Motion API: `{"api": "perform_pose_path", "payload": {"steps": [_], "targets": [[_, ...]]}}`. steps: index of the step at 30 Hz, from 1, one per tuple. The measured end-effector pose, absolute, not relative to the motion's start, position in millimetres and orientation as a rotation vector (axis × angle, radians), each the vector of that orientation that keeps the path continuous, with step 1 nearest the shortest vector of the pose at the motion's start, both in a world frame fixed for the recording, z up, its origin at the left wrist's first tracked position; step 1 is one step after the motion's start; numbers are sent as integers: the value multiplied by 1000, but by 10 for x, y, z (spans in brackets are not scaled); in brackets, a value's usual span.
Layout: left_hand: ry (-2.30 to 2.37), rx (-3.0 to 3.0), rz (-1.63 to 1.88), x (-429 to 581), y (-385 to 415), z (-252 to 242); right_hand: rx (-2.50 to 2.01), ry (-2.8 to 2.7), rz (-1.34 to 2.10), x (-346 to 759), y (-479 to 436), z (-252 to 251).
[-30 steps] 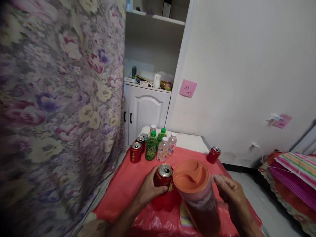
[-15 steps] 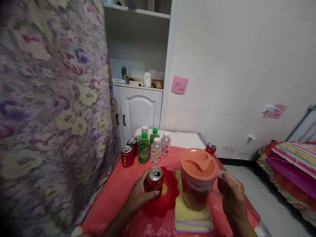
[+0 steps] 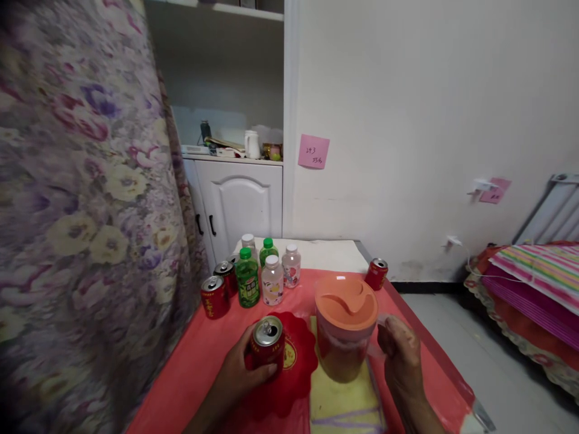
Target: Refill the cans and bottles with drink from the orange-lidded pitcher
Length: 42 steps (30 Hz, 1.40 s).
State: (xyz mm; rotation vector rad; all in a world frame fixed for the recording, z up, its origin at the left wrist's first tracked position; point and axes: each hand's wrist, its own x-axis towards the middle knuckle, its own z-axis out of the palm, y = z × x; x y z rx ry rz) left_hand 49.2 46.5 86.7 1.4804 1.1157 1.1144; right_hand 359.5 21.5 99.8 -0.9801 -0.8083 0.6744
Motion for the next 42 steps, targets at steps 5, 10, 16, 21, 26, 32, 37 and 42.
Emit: {"api": "perform_pose_path", "payload": {"steps": [5, 10, 16, 21, 26, 32, 37, 42], "targets": [[1134, 1512, 1111, 489, 446, 859, -1033, -826, 638, 3632, 208, 864], [1096, 1513, 1118, 509, 405, 865, -1134, -878, 573, 3647, 183, 818], [1080, 1471, 1168, 526, 377, 877, -1241, -929, 463, 3663, 145, 796], [1091, 1468, 1177, 529, 327, 911, -1254, -961, 383, 3696, 70, 777], [1121, 1505, 1183, 512, 313, 913, -1227, -923, 442, 3743, 29, 617], [1115, 1489, 1196, 510, 332, 875, -1203, -819, 597, 3739, 18, 559], [1081, 1514, 1180, 516, 352, 844, -1241, -845, 526, 3702, -13, 650], [1074, 1507, 1167, 522, 367, 833, -1246, -760, 393, 3723, -135, 669]]}}
